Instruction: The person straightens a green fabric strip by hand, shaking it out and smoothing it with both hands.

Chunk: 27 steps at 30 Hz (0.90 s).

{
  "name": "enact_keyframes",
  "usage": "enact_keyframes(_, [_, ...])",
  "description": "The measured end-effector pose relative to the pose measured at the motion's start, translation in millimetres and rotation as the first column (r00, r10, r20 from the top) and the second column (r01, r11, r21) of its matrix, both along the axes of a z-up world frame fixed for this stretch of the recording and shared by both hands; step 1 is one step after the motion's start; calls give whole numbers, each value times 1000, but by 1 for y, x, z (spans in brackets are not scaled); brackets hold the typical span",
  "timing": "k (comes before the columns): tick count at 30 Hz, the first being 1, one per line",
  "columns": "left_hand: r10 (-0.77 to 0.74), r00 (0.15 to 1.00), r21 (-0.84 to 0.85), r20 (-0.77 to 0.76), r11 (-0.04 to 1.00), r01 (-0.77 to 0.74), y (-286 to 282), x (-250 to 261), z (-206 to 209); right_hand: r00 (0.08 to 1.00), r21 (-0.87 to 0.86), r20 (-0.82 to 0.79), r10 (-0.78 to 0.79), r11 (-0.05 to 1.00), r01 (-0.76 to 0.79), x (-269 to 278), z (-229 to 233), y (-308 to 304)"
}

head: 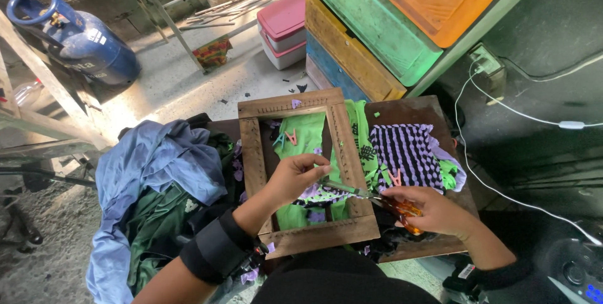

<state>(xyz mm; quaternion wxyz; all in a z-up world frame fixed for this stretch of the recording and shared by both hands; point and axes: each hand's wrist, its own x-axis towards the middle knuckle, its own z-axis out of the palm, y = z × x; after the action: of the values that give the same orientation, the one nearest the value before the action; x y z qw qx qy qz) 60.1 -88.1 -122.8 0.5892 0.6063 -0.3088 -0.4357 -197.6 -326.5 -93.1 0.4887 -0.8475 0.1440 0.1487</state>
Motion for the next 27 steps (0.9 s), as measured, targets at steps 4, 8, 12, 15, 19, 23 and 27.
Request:
enact_keyframes(4, [-29, 999, 38, -32, 999, 30, -1, -4, 7, 981, 168, -168, -99, 978, 127, 1, -15, -6])
enact_keyframes(8, [-34, 996, 95, -82, 995, 42, -1, -5, 16, 983, 300, -175, -55, 948, 107, -3, -37, -15])
enact_keyframes(12, [-51, 999, 117, 12, 992, 49, 0, -3, 7, 973, 300, -222, -60, 945, 127, 10, -17, -3])
enact_keyframes(15, [-49, 999, 137, 24, 990, 45, 0, -1, 8, 995, 402, -93, 20, 915, 19, 13, -21, -8])
enact_keyframes(19, [-54, 997, 155, 48, 987, 46, 0, 6, 5, 980, 353, -197, 23, 934, 49, 18, -18, -12])
enact_keyframes(23, [-123, 992, 147, -38, 981, 128, -1, 20, -18, 979, 550, -201, 23, 830, 93, 13, -35, -22])
enact_keyframes(27, [-146, 969, 187, -199, 965, 183, 1, 26, -38, 988, 705, -147, 51, 706, 69, 8, -47, -24])
